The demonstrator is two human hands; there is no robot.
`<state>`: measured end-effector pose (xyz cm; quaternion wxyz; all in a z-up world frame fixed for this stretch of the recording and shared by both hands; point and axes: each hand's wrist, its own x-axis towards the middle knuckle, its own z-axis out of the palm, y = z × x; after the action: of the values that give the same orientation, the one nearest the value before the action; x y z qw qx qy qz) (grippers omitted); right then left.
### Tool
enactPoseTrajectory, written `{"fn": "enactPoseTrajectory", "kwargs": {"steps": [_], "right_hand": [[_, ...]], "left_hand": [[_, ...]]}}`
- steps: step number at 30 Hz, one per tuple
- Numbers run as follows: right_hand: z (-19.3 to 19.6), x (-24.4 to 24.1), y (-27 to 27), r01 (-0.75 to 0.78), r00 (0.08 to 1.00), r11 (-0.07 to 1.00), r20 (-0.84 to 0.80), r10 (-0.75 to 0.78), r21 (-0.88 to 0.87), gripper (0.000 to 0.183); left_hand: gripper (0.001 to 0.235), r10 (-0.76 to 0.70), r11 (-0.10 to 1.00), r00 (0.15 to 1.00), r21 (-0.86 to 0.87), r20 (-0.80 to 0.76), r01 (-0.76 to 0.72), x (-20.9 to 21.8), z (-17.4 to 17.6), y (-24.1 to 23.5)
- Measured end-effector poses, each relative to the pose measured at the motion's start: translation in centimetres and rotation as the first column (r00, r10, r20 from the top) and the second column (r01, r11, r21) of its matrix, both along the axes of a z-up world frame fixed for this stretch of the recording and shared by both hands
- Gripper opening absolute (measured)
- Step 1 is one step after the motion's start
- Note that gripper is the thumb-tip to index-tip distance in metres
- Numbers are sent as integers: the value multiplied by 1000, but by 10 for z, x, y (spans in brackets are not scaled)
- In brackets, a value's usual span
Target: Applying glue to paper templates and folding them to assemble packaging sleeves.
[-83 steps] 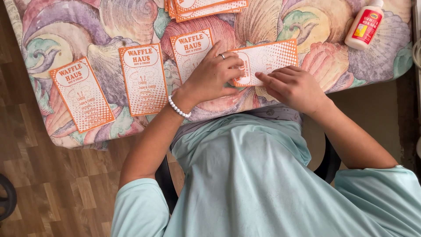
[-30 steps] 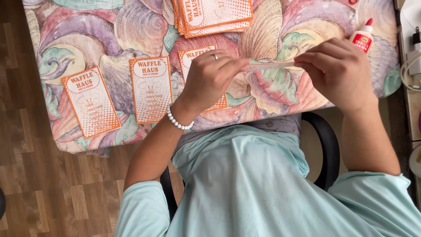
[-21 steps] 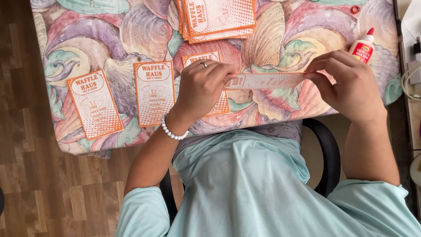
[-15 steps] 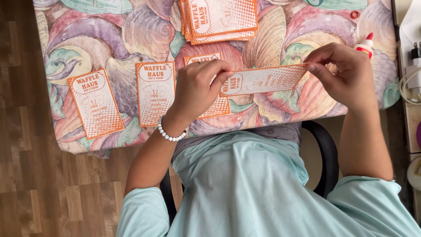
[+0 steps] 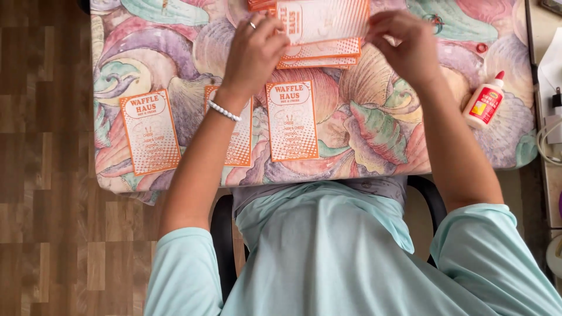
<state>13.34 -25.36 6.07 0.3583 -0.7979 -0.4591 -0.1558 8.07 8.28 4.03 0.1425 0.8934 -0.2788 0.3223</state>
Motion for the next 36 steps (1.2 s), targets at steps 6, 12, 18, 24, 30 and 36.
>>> {"fn": "enactPoseTrajectory", "kwargs": {"steps": [6,12,18,24,30,36], "right_hand": [[-54,10,-2,110,992,982,-48,-118,-153,25],[-17,-28,-20,214,971,976,-105,-217,-37,38],[-22,-74,-100,538,843,843,-5,-538,-32,30],[-47,-116,-164,734,676,667,-43,-736,129,24],[-66,-155,-98,643,680,741,-589,-437,193,43],[-75,-168,-35,613,418,764,-903,-102,198,87]], "left_hand": [[26,-17,994,975,-112,-220,-7,-72,-7,-32],[62,133,943,892,333,-432,21,-173,-22,-79],[18,52,963,976,271,-211,7,-183,-51,-68],[9,-136,989,949,-96,-283,113,-183,-23,-72],[17,-194,781,921,-621,-337,-63,-169,-24,-131],[19,-566,124,678,-861,-469,-493,-155,-73,-171]]}}
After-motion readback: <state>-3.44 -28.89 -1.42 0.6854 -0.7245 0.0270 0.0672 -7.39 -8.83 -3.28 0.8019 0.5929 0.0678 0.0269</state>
